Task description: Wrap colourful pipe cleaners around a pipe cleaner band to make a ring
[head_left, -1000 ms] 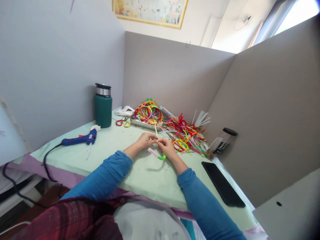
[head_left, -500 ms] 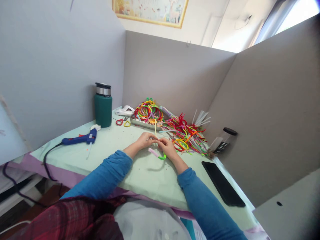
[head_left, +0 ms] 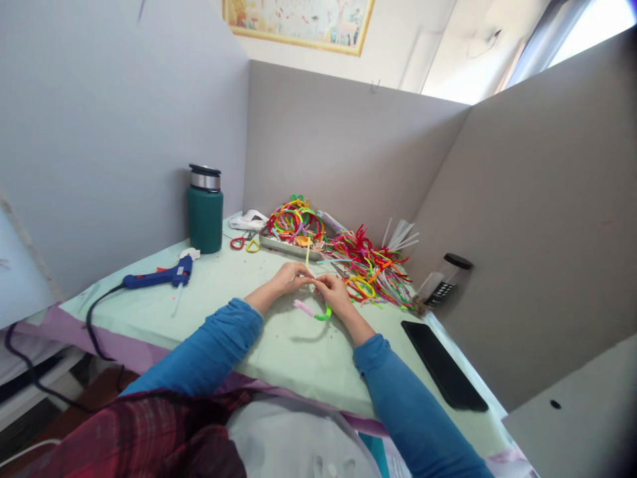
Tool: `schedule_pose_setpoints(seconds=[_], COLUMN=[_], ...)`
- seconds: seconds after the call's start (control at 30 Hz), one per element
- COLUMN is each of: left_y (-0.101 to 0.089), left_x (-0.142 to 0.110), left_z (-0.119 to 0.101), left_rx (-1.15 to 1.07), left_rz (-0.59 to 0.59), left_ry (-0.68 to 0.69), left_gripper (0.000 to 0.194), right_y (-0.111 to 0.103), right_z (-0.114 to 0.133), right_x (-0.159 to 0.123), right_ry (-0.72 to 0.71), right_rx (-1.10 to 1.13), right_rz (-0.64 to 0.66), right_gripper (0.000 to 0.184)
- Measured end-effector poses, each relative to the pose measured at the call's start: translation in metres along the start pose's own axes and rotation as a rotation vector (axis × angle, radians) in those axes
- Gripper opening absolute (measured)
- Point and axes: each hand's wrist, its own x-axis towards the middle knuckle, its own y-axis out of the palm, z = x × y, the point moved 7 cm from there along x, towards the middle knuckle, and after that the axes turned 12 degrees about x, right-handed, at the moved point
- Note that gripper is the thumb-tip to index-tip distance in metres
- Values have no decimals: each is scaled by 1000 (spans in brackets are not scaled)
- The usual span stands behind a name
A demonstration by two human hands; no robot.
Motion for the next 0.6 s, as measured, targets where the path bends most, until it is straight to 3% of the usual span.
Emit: schedule_pose_setpoints(seconds=[0.27,0.6], left_y=[2,1], left_x=[-5,-8], left_z=[-2,-9], left_rx=[-93,-98], left_rz=[104,151], left_ry=[-78,-73], left_gripper=[39,35], right_y=[-2,0], right_z=[11,13], right_x=[-3,-4], right_ry=[-28,-47], right_rx=[31,43], right_rz=[-19,4], right_gripper=[29,26])
